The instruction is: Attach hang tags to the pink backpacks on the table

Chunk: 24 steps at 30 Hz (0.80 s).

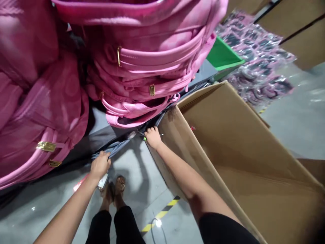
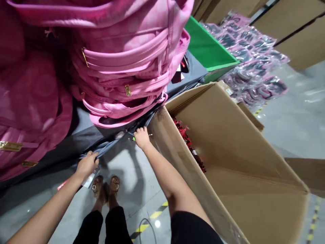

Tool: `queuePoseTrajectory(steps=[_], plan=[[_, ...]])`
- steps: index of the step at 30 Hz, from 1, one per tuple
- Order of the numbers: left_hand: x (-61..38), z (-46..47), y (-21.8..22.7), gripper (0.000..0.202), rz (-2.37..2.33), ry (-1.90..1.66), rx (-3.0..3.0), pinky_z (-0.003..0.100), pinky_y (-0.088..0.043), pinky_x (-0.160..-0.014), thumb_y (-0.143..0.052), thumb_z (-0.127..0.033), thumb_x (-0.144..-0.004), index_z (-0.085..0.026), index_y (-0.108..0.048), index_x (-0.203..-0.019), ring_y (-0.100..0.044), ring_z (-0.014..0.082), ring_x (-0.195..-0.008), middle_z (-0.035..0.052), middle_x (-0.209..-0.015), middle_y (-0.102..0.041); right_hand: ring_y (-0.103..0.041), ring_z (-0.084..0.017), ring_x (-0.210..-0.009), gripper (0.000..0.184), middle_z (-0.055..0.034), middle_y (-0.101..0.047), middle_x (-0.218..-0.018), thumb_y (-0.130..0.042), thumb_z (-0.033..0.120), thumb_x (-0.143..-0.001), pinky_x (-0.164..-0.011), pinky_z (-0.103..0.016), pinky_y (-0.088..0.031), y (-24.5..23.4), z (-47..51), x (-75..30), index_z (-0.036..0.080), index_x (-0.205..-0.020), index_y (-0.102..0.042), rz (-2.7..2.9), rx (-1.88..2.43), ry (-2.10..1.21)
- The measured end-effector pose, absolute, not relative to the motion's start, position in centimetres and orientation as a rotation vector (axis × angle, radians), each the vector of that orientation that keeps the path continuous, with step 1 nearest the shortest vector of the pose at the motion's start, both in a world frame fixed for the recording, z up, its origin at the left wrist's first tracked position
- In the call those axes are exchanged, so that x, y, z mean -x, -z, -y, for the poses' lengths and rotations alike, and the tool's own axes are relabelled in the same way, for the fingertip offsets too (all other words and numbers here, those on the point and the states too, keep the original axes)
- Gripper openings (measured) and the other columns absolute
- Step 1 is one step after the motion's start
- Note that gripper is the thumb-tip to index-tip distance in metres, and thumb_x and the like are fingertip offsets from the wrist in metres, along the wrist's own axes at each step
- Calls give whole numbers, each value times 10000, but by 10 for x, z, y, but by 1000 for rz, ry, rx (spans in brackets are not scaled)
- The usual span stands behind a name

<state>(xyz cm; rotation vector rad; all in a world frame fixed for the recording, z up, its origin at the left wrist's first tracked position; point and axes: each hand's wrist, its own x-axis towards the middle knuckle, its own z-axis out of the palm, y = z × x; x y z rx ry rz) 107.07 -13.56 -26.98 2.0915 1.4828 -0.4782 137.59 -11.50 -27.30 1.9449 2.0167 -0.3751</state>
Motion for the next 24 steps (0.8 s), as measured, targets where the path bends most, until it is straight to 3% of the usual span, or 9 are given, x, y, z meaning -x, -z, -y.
queuePoseTrajectory(steps=[4,6,9,11,15,19,22,24], plan=[[-1081,166,246,327,-1542,537,-2125,324,-501,-658,-339,-238,-917,-199,-578,-1136,-675,193,-723,153,-1371,-412,-339,-298,-1272,280,-169,-525,-1278,-505,115,-814,-1112,-452,-101,252,136,-1392,114,-1043,-666,-2175,-1737,334],[-1081,171,243,327,-1545,488,-2078,333,-507,-716,-369,-240,-906,-209,-562,-1168,-681,207,-797,157,-1472,-313,-414,-292,-1220,290,-173,-584,-1208,-533,107,-783,-1099,-451,-138,247,133,-1396,109,-1048,-652,-2149,-1638,402],[-1077,168,247,375,-1498,453,-1987,322,-481,-852,-406,-211,-877,-212,-514,-1237,-646,223,-986,136,-1431,-409,-555,-277,-1009,272,-167,-670,-996,-532,93,-769,-1053,-463,-210,247,124,-1396,112,-1019,-637,-2091,-1582,433],[-1076,163,251,406,-1488,457,-1953,309,-462,-882,-415,-186,-863,-202,-487,-1262,-619,216,-1045,125,-1352,-495,-571,-280,-970,290,-172,-671,-985,-564,91,-737,-1039,-472,-223,249,123,-1394,109,-1020,-623,-2106,-1555,426],[-1082,162,257,421,-1559,537,-1887,302,-471,-793,-407,-175,-853,-208,-467,-1269,-641,208,-960,123,-1289,-524,-576,-288,-987,412,-170,-666,-1008,-627,105,-676,-1020,-455,-265,250,128,-1401,108,-1085,-578,-2152,-1499,493],[-1090,177,261,395,-1646,547,-1795,287,-461,-742,-398,-220,-877,-230,-459,-1267,-640,201,-940,109,-1276,-513,-606,-240,-969,535,-115,-682,-1012,-606,146,-728,-921,-337,-394,245,120,-1428,135,-1251,-498,-2148,-1532,685],[-1094,193,261,408,-1696,466,-1766,264,-451,-756,-403,-207,-875,-232,-449,-1279,-631,181,-963,94,-1299,-495,-631,-176,-875,399,-46,-695,-975,-518,179,-850,-793,-258,-466,245,95,-1449,147,-1247,-528,-2032,-1725,853],[-1095,202,259,417,-1713,430,-1757,263,-452,-753,-402,-196,-871,-229,-445,-1285,-631,176,-953,90,-1308,-487,-631,-155,-840,266,-39,-683,-981,-494,224,-910,-785,-280,-492,250,74,-1450,142,-1143,-595,-1999,-1819,858]])
